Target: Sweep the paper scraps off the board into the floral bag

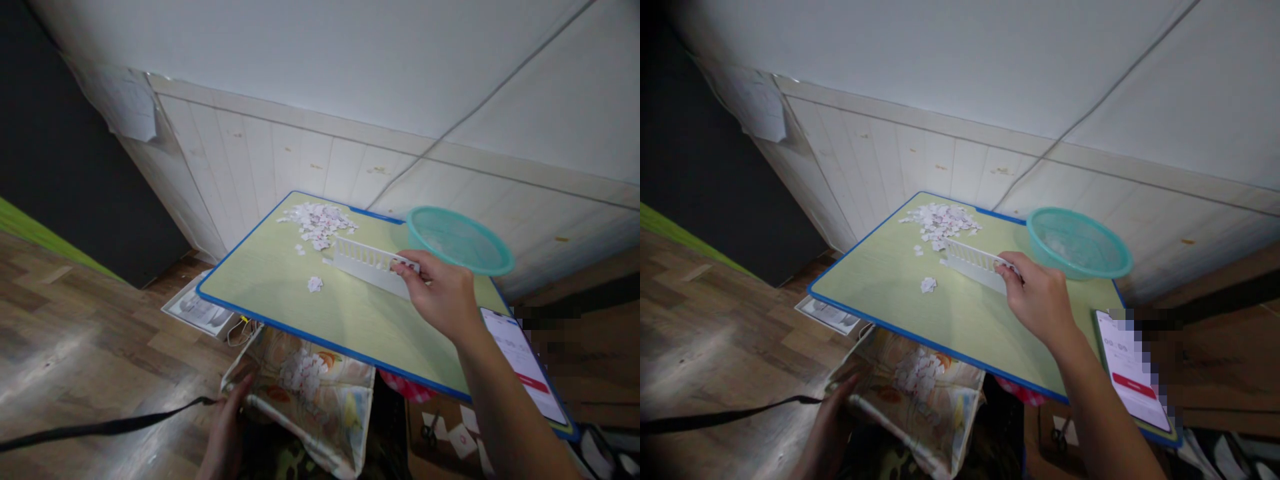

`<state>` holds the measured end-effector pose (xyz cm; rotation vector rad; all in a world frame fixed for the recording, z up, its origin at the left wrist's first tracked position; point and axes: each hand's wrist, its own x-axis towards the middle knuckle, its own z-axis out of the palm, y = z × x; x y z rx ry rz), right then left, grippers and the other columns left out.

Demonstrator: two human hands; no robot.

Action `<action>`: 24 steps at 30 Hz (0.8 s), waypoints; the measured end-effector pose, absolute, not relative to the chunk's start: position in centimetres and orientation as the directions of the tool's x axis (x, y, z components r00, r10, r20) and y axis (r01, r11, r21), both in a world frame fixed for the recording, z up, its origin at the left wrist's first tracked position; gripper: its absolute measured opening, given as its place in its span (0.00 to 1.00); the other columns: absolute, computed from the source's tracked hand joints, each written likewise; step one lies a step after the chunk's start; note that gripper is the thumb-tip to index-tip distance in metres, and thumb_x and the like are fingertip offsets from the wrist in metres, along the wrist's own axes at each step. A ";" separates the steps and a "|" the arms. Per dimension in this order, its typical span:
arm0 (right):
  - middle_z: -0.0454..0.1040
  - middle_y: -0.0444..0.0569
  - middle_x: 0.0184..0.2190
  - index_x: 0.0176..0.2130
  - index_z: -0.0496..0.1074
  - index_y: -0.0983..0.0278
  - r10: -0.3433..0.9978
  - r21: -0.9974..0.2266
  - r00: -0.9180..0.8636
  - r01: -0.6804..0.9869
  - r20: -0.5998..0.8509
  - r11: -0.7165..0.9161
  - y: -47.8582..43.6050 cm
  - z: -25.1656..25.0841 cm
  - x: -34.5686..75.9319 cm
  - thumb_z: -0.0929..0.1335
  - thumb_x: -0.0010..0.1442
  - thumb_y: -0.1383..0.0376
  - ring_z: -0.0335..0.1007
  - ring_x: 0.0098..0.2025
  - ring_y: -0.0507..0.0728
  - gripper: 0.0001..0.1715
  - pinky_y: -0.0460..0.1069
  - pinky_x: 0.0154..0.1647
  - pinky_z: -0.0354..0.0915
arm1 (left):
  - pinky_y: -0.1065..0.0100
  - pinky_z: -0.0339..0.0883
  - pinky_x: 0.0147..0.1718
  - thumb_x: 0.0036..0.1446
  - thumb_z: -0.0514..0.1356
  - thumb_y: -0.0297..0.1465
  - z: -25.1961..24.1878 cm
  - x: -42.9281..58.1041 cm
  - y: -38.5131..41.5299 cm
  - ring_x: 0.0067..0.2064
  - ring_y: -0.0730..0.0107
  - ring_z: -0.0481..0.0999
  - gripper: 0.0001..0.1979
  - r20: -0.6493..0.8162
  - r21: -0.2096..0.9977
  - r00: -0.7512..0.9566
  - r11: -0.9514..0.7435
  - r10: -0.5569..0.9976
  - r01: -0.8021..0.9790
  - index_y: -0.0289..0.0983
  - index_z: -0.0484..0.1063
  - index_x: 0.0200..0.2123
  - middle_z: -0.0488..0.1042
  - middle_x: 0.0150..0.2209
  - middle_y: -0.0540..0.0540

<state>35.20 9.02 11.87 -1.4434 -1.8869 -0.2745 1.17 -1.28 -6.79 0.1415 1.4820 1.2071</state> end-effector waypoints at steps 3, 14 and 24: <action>0.86 0.50 0.34 0.44 0.82 0.62 0.726 -0.216 -0.105 0.917 0.679 0.334 8.8 12.4 35.4 0.70 0.68 0.61 0.80 0.28 0.56 0.11 0.48 0.31 0.70 | 0.50 0.77 0.49 0.49 0.70 0.38 -6.4 1.3 -1.3 0.47 0.43 0.84 0.16 -0.632 0.754 -0.358 0.440 0.687 -0.487 0.37 0.82 0.41 0.85 0.38 0.40; 0.84 0.48 0.30 0.43 0.82 0.61 0.774 -0.181 -0.130 0.936 0.619 0.301 8.6 13.1 36.0 0.68 0.68 0.60 0.79 0.27 0.56 0.12 0.48 0.30 0.66 | 0.51 0.73 0.57 0.42 0.72 0.37 -5.0 1.7 -1.2 0.62 0.38 0.75 0.10 -0.650 0.740 -0.397 0.420 0.648 -0.526 0.41 0.83 0.30 0.85 0.40 0.42; 0.84 0.48 0.31 0.43 0.81 0.61 0.735 -0.158 -0.157 0.927 0.660 0.340 8.6 13.3 34.1 0.68 0.69 0.60 0.79 0.27 0.55 0.12 0.47 0.29 0.65 | 0.57 0.75 0.55 0.44 0.73 0.37 -6.7 1.2 -1.5 0.64 0.41 0.74 0.14 -0.630 0.753 -0.386 0.406 0.674 -0.518 0.40 0.84 0.35 0.85 0.43 0.43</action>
